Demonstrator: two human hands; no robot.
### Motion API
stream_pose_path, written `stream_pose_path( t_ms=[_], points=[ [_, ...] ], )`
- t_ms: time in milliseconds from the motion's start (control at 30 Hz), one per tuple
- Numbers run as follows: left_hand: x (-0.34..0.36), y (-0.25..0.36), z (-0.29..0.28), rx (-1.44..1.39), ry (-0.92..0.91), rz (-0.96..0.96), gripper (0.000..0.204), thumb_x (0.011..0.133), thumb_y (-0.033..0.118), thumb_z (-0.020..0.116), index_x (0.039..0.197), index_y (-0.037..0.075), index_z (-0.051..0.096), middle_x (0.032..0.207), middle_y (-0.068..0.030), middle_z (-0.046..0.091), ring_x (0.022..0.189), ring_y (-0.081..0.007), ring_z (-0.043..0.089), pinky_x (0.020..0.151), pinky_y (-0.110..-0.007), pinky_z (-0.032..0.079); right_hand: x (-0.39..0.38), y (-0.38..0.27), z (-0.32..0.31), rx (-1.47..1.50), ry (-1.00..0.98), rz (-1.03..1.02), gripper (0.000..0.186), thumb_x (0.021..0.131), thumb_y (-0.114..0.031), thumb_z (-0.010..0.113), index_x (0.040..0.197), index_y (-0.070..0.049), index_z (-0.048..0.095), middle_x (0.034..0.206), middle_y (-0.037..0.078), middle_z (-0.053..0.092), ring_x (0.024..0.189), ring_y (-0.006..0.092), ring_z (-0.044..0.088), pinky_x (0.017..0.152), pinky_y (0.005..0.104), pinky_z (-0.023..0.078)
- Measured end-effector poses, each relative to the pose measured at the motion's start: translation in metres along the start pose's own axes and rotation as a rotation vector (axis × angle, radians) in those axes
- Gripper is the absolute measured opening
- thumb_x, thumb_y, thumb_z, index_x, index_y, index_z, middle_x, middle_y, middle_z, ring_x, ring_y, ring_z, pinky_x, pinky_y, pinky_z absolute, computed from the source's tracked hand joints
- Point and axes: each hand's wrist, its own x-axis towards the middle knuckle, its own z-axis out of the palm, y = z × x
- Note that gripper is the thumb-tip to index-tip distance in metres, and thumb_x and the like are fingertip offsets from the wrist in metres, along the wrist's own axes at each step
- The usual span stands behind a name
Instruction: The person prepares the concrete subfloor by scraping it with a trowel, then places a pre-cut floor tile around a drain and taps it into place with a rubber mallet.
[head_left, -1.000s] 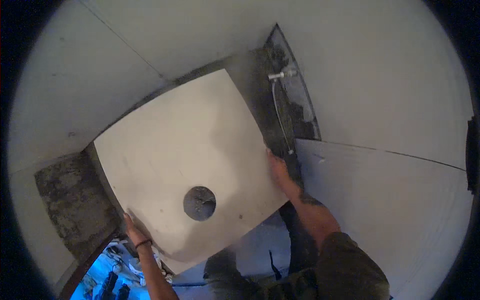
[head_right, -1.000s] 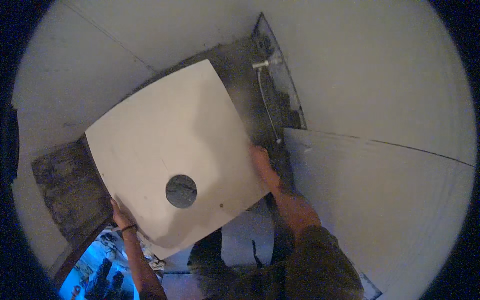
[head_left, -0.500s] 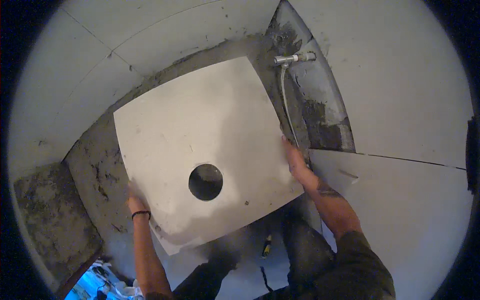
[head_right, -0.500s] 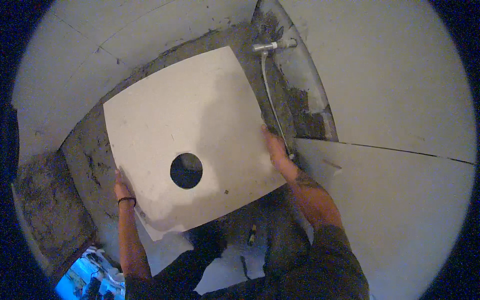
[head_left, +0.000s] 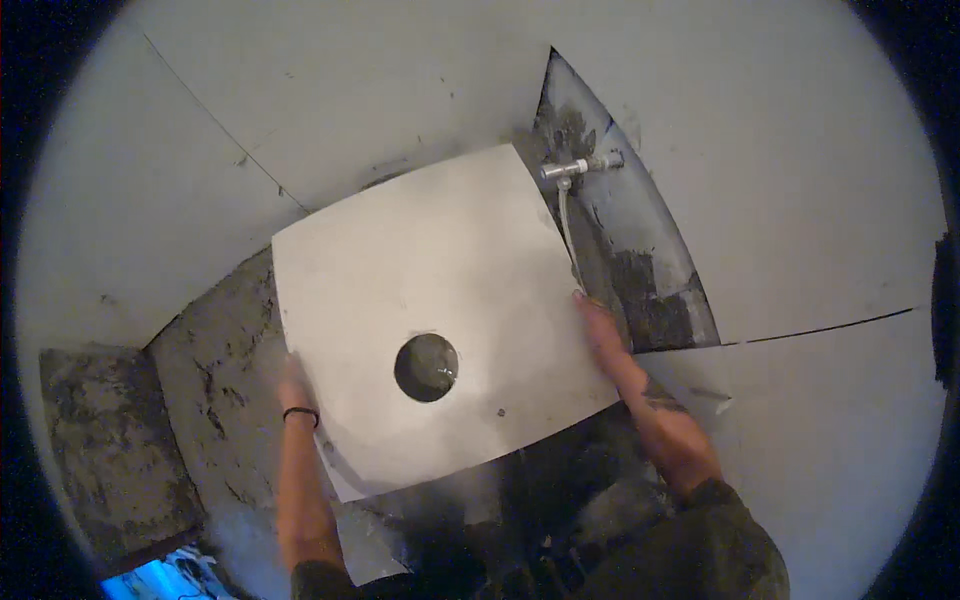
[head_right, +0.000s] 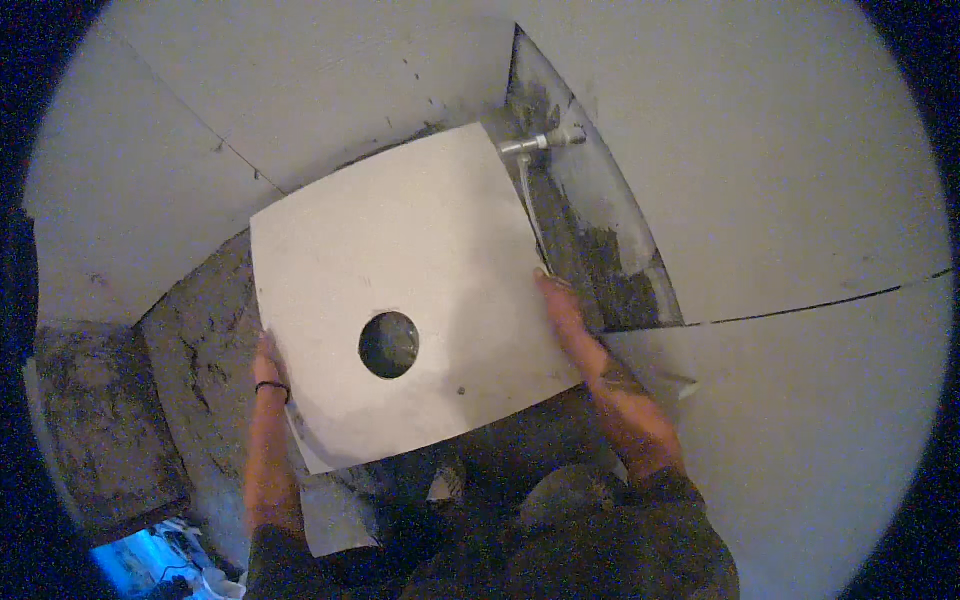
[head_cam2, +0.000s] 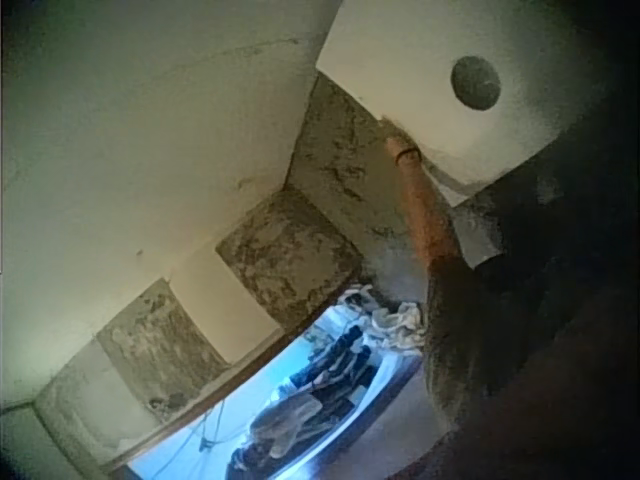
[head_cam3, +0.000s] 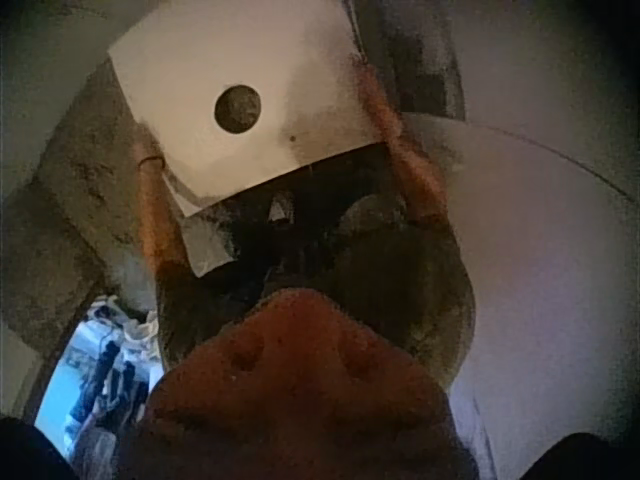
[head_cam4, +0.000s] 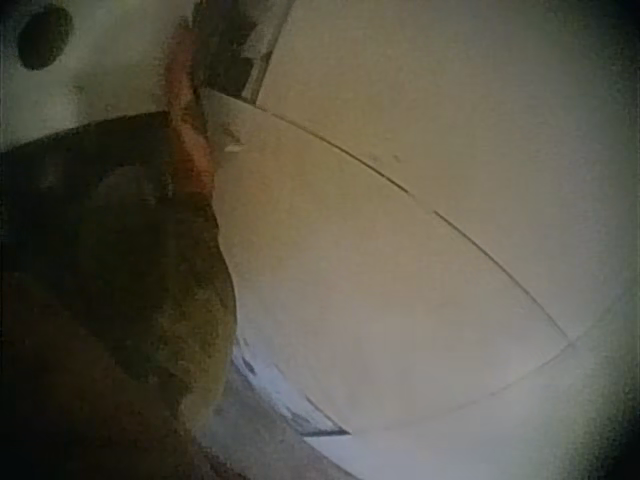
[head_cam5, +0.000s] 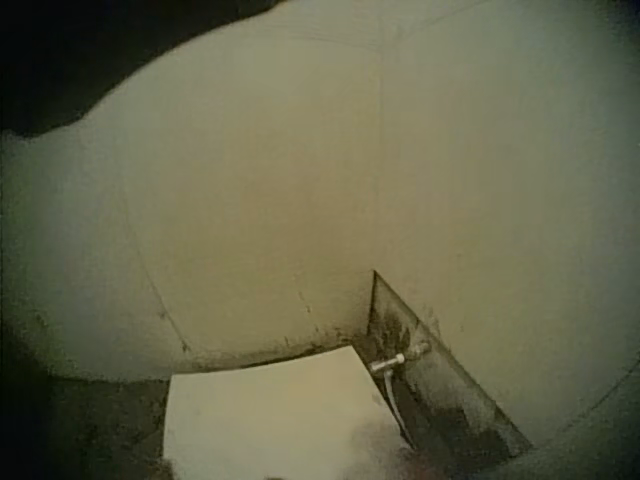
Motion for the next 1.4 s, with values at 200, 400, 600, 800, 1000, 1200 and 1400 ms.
stream_pose_path(
  t_ms=[200, 400, 600, 800, 1000, 1200, 1400],
  points=[
    [-0.048, 0.027, 0.086, 0.080, -0.029, -0.213, 0.067, 0.091, 0.053, 0.051, 0.124, -0.005, 0.054, 0.123, -0.0132, 0.059, 0.110, -0.0247, 0.057, 0.095, -0.036, 0.044, 0.013, 0.001, -0.036, -0.175, 0.210, 0.033, 0.072, 0.082, -0.057, 0.059, 0.127, 0.000, 0.055, 0.130, 0.015, 0.055, 0.117, 0.0276, 0.050, 0.102, 0.0363, 0.037],
    [-0.015, 0.012, 0.037, 0.286, 0.149, -0.080, 0.075, 0.086, 0.060, 0.053, 0.120, -0.007, 0.058, 0.111, -0.0164, 0.065, 0.097, -0.0252, 0.064, 0.084, -0.035, 0.050, -0.004, -0.029, -0.011, 0.221, 0.057, -0.021, 0.074, 0.078, -0.044, 0.071, 0.134, -0.001, 0.048, 0.136, 0.012, 0.049, 0.125, 0.0275, 0.045, 0.107, 0.0369, 0.031],
    [-0.024, 0.015, 0.064, 0.428, 0.057, -0.084, 0.079, 0.087, 0.064, 0.046, 0.118, -0.008, 0.058, 0.112, -0.0167, 0.065, 0.098, -0.0243, 0.064, 0.085, -0.035, 0.049, 0.031, 0.010, -0.022, 0.313, 0.035, -0.044, 0.077, 0.078, -0.044, 0.070, 0.136, 0.000, 0.044, 0.141, 0.012, 0.043, 0.132, 0.0272, 0.036, 0.112, 0.0354, 0.023],
    [-0.042, 0.019, 0.098, 0.426, -0.055, -0.178, 0.076, 0.092, 0.054, 0.048, 0.125, -0.015, 0.049, 0.123, -0.0211, 0.058, 0.110, -0.0263, 0.057, 0.095, -0.034, 0.044, 0.032, 0.006, -0.030, 0.044, 0.250, -0.052, 0.073, 0.082, -0.046, 0.065, 0.131, 0.005, 0.048, 0.139, 0.014, 0.045, 0.127, 0.0268, 0.041, 0.109, 0.0366, 0.026],
    [0.016, -0.022, 0.048, 0.124, 0.019, -0.112, 0.068, 0.092, 0.047, 0.054, 0.122, -0.014, 0.052, 0.116, -0.0174, 0.062, 0.104, -0.0264, 0.060, 0.092, -0.036, 0.046, 0.053, 0.001, -0.013, 0.055, 0.233, 0.015, 0.082, 0.076, -0.053, 0.069, 0.130, 0.006, 0.050, 0.134, 0.015, 0.050, 0.124, 0.0273, 0.045, 0.105, 0.0344, 0.032],
    [-0.008, -0.029, 0.092, 0.306, 0.018, -0.151, 0.072, 0.092, 0.055, 0.047, 0.117, -0.012, 0.057, 0.111, -0.0178, 0.065, 0.096, -0.0253, 0.062, 0.087, -0.037, 0.048, 0.077, 0.025, -0.029, -0.097, 0.379, 0.042, 0.076, 0.075, -0.053, 0.071, 0.122, 0.006, 0.057, 0.122, 0.015, 0.059, 0.111, 0.0260, 0.053, 0.099, 0.0345, 0.038],
    [-0.015, -0.026, 0.140, 0.656, 0.124, -0.124, 0.076, 0.088, 0.059, 0.048, 0.110, -0.012, 0.060, 0.105, -0.0212, 0.066, 0.095, -0.0273, 0.062, 0.083, -0.039, 0.048, 0.112, 0.061, -0.079, -0.175, 0.353, 0.024, 0.079, 0.074, -0.056, 0.071, 0.120, 0.008, 0.058, 0.118, 0.017, 0.060, 0.109, 0.0257, 0.053, 0.098, 0.0344, 0.039]
  ],
)
